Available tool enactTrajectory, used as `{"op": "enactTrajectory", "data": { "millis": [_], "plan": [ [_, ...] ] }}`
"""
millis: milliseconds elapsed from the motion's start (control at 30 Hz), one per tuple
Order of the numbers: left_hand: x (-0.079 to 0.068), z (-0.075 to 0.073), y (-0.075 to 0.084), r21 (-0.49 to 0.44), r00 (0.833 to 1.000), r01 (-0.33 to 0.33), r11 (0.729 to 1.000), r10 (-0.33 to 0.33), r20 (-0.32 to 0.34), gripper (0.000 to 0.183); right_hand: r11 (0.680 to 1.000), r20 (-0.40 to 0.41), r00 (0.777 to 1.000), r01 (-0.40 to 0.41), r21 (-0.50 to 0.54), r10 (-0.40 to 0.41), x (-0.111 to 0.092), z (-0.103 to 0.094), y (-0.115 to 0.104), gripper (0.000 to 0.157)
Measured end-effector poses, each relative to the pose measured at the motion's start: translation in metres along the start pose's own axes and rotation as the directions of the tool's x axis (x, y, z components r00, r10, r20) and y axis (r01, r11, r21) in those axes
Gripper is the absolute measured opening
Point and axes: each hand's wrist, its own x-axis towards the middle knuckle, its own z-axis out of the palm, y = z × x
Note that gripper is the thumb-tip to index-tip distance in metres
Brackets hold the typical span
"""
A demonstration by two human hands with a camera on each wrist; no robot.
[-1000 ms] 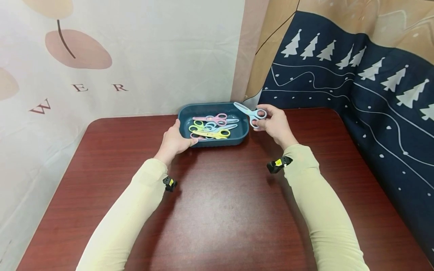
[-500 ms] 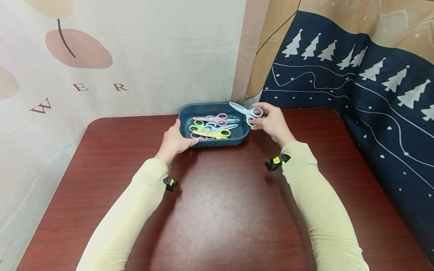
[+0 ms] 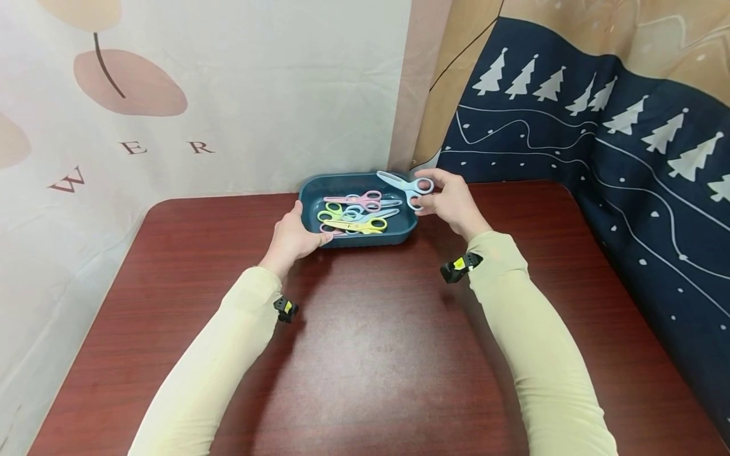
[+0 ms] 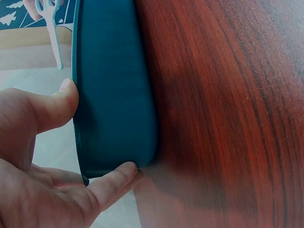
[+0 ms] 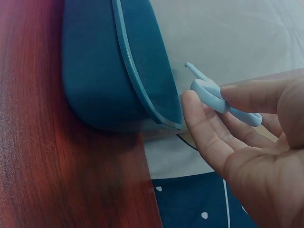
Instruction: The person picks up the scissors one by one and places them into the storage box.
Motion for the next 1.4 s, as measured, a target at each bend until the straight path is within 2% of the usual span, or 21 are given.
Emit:
{"op": "enactTrajectory", "data": {
  "millis": [433,933,1400],
  "plan": [
    [0.000,0.001,-0.001,-0.009,1.000,-0.005,1.000,0.005,0.007,0.113,1.000,0.032,0.999,-0.021,-0.002,0.021,0.011,0.005,-0.006,0.055],
    [0.000,0.000,0.000,-0.012,1.000,0.000,1.000,0.000,0.009,0.114,0.997,0.089,0.995,-0.035,-0.070,0.042,0.025,0.012,-0.014,0.053],
    [0.002,0.001,-0.001,-0.006,1.000,0.002,1.000,-0.002,0.006,0.114,0.994,0.171,0.982,-0.069,-0.087,0.084,0.038,0.016,-0.023,0.057]
  ]
}}
